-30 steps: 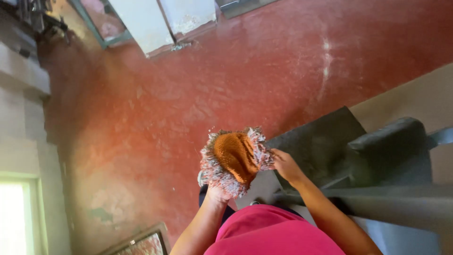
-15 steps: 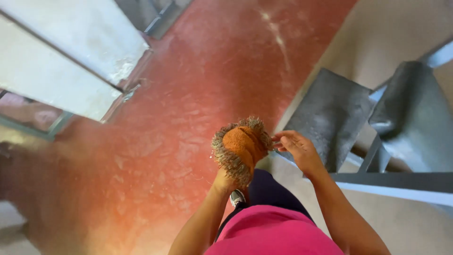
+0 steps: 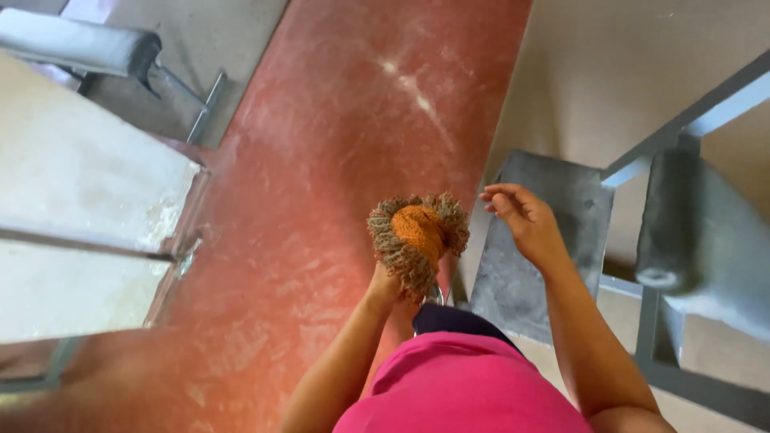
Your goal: Cleaning a weight bench and its metal frame with a cloth.
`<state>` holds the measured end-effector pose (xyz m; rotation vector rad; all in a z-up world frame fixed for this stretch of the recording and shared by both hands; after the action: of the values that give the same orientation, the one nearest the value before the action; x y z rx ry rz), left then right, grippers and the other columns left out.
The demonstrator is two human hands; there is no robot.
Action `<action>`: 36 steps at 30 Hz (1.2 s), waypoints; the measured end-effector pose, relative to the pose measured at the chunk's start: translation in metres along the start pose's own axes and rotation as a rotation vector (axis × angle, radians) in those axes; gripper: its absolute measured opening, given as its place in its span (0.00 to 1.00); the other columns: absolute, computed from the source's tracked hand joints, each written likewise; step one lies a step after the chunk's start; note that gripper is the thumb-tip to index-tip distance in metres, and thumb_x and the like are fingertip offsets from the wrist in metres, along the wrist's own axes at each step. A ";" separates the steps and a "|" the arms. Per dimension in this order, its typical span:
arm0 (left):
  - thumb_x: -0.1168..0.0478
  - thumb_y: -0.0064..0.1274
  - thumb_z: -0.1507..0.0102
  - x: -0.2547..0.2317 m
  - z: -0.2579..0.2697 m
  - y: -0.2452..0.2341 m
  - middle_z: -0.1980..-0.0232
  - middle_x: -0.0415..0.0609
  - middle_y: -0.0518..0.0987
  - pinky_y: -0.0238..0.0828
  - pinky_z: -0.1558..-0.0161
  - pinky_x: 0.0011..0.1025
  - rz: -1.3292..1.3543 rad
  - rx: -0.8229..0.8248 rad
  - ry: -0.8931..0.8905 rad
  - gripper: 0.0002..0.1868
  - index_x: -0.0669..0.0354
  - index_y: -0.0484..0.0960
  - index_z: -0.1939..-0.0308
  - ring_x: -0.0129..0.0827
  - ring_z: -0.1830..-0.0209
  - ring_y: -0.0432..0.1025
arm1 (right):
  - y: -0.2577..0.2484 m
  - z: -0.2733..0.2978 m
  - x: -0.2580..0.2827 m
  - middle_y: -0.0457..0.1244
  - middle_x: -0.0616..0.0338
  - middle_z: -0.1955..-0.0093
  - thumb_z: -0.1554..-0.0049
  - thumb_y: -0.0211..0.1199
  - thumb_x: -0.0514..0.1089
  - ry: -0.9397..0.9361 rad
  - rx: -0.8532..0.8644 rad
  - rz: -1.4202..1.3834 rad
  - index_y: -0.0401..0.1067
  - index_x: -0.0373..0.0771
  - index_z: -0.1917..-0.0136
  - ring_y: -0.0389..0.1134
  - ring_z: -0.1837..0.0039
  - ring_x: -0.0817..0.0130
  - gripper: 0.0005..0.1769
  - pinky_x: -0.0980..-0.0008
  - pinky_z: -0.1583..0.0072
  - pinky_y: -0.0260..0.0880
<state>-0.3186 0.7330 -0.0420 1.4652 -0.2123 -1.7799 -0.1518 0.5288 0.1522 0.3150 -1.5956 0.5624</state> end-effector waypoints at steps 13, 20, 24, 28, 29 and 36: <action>0.70 0.48 0.38 -0.070 -0.235 0.071 0.46 0.54 0.81 0.75 0.49 0.31 -0.432 0.476 -0.037 0.20 0.66 0.76 0.41 0.38 0.48 0.75 | -0.051 -0.126 0.011 0.70 0.44 0.46 0.32 0.54 0.45 0.062 -0.415 -0.003 0.76 0.33 0.40 0.72 0.44 0.57 0.15 0.60 0.40 0.71; 0.58 0.54 0.38 -0.039 -0.410 0.118 0.51 0.51 0.82 0.73 0.44 0.57 -1.116 1.055 1.565 0.14 0.51 0.87 0.50 0.51 0.43 0.75 | -0.059 -0.162 -0.011 0.68 0.39 0.45 0.28 0.51 0.48 0.076 -0.901 -0.013 0.73 0.29 0.38 0.71 0.42 0.52 0.20 0.56 0.38 0.71; 0.58 0.54 0.38 -0.044 -0.443 0.203 0.51 0.51 0.83 0.73 0.44 0.55 -0.937 1.213 1.525 0.13 0.52 0.87 0.51 0.50 0.43 0.76 | -0.047 -0.171 0.013 0.69 0.41 0.45 0.30 0.50 0.49 0.135 -1.098 -0.042 0.73 0.30 0.38 0.72 0.42 0.53 0.21 0.57 0.38 0.71; 0.58 0.53 0.37 -0.018 -0.449 0.298 0.52 0.50 0.84 0.73 0.43 0.51 -0.804 1.255 1.388 0.12 0.54 0.87 0.52 0.49 0.43 0.77 | -0.057 -0.171 0.026 0.69 0.39 0.45 0.29 0.48 0.50 0.135 -1.236 -0.067 0.72 0.29 0.37 0.72 0.42 0.52 0.23 0.56 0.38 0.71; 0.58 0.53 0.37 -0.011 -0.449 0.321 0.52 0.50 0.84 0.73 0.42 0.49 -0.776 1.243 1.354 0.12 0.54 0.87 0.52 0.48 0.44 0.77 | -0.062 -0.173 0.030 0.70 0.39 0.46 0.30 0.49 0.50 0.143 -1.249 -0.057 0.72 0.28 0.38 0.72 0.42 0.53 0.23 0.56 0.38 0.71; 0.58 0.53 0.36 -0.018 -0.439 0.447 0.54 0.50 0.86 0.73 0.40 0.44 -0.683 1.118 1.262 0.11 0.57 0.87 0.54 0.46 0.44 0.78 | -0.146 -0.195 0.044 0.67 0.38 0.40 0.29 0.45 0.53 0.022 -1.357 -0.002 0.66 0.30 0.30 0.69 0.36 0.53 0.26 0.55 0.37 0.70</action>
<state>0.2784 0.6010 0.0944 3.4690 -0.0053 -0.6984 0.0844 0.5151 0.2257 -0.7025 -1.6123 -0.5736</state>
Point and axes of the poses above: each hand's wrist, its own z-axis away from the middle knuckle, its own y-axis out of the palm, x = y × z, the point moved 2 cm from there along -z, towards the middle knuckle
